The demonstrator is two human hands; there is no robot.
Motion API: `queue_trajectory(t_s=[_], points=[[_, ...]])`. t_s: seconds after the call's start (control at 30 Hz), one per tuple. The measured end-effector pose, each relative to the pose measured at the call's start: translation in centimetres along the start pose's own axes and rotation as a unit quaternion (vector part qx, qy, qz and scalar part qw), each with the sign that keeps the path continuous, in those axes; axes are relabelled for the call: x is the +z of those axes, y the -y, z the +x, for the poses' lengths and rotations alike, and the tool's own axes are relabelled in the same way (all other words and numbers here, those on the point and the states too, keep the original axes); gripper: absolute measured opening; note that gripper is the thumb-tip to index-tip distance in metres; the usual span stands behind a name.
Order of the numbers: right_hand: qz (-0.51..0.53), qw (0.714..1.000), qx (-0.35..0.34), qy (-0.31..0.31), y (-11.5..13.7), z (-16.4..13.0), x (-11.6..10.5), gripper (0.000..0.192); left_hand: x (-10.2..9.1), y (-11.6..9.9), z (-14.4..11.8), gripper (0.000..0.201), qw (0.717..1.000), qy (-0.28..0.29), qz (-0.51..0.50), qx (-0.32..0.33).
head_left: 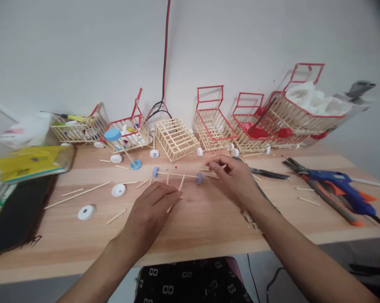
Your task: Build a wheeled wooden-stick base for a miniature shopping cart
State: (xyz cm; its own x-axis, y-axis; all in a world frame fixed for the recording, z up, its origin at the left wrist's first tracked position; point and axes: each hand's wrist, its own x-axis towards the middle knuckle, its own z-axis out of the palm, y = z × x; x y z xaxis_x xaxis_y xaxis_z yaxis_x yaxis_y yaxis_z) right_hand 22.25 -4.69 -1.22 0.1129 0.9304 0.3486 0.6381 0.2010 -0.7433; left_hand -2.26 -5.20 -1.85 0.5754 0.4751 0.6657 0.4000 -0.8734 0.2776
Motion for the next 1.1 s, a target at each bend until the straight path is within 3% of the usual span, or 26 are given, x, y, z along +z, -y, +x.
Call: queue_trajectory(t_s=[0.4, 0.53, 0.73, 0.83, 1.0, 1.1], points=[[0.002, 1.000, -0.012, -0.029, -0.2, 0.3, -0.5, 0.020, 0.2, 0.1, -0.1, 0.021, 1.000, -0.007, 0.000, 0.002], [0.012, 0.994, -0.004, -0.110, 0.1, 0.7, -3.1, 0.022, 0.0, 0.1, 0.0, 0.024, 1.000, -0.007, -0.001, 0.001], [-0.052, 0.970, 0.008, -0.239, 0.6, -0.5, -9.3, 0.029, 0.0, 0.3, 0.1, 0.022, 0.999, -0.010, 0.020, 0.024], [-0.113, 0.963, 0.053, -0.240, 0.5, -2.2, -11.2, 0.036, -0.1, 0.4, 0.2, 0.019, 0.999, -0.012, 0.037, 0.026], [-0.209, 0.957, 0.103, -0.173, -1.1, -4.9, -12.2, 0.030, -0.5, 0.3, 0.1, 0.020, 0.997, -0.040, 0.061, 0.025], [-0.257, 0.939, 0.115, -0.197, -2.4, -6.3, -13.2, 0.023, -1.0, 0.0, 0.0, 0.024, 0.996, -0.066, 0.060, 0.001]])
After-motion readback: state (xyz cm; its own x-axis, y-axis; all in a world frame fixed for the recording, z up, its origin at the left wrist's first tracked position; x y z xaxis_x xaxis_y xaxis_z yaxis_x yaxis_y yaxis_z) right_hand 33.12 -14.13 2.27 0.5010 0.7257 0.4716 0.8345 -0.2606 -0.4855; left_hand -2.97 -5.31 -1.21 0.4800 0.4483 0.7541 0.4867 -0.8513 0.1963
